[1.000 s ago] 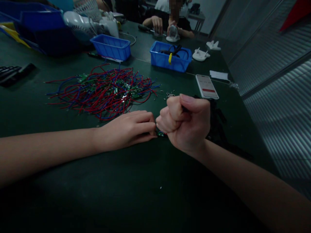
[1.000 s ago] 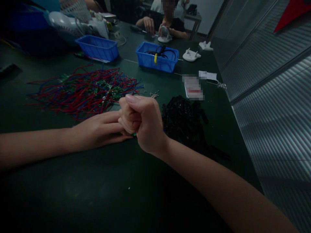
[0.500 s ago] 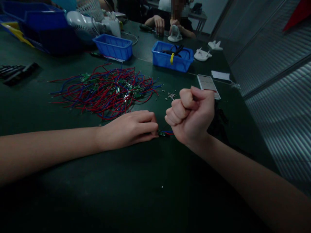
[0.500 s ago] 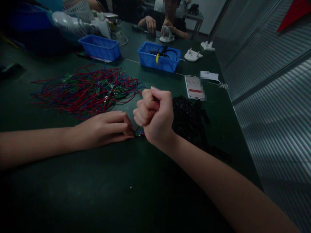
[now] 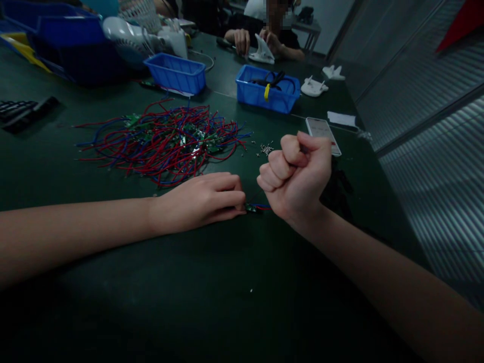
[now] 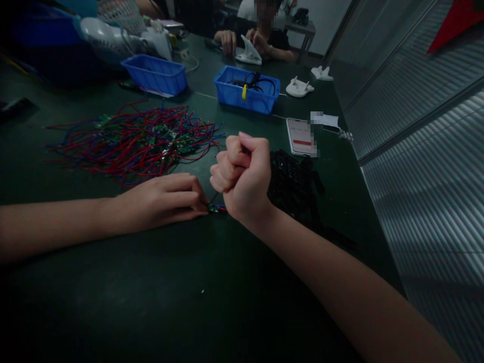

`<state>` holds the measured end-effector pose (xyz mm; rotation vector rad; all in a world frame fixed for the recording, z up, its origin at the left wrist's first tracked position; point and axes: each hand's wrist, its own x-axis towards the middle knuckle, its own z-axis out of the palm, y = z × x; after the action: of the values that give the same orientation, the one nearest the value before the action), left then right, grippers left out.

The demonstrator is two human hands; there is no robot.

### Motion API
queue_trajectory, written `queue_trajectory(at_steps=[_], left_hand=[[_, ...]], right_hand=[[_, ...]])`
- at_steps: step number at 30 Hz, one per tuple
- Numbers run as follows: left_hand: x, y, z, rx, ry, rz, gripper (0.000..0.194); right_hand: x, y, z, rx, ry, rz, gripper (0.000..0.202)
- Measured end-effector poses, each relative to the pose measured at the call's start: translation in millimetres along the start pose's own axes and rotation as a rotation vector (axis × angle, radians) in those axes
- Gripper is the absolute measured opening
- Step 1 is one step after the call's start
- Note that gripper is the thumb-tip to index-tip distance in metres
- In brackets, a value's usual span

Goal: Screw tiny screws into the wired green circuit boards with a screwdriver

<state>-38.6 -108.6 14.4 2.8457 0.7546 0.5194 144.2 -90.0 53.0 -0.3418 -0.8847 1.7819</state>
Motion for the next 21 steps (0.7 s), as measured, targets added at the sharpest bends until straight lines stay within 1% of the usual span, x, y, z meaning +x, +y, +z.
queue_trajectory(at_steps=[10,18,21], left_hand=[[-0.5,0.3,-0.1,0.020,0.001,0.006,0.014],[0.2,0.0,0.6,0.019,-0.007,-0.009,0.016],[0.5,0.2,0.4,-0.004,-0.009,-0.017,0.016]], right_hand=[[0.4,5.0,4.7,-0.016,-0.038,0.008,0.056],[-1.8,3.1,2.3,-0.027,-0.030,0.033,0.055],[-0.7,0.5,4.0,-0.078,-0.046,0.063,0.055]])
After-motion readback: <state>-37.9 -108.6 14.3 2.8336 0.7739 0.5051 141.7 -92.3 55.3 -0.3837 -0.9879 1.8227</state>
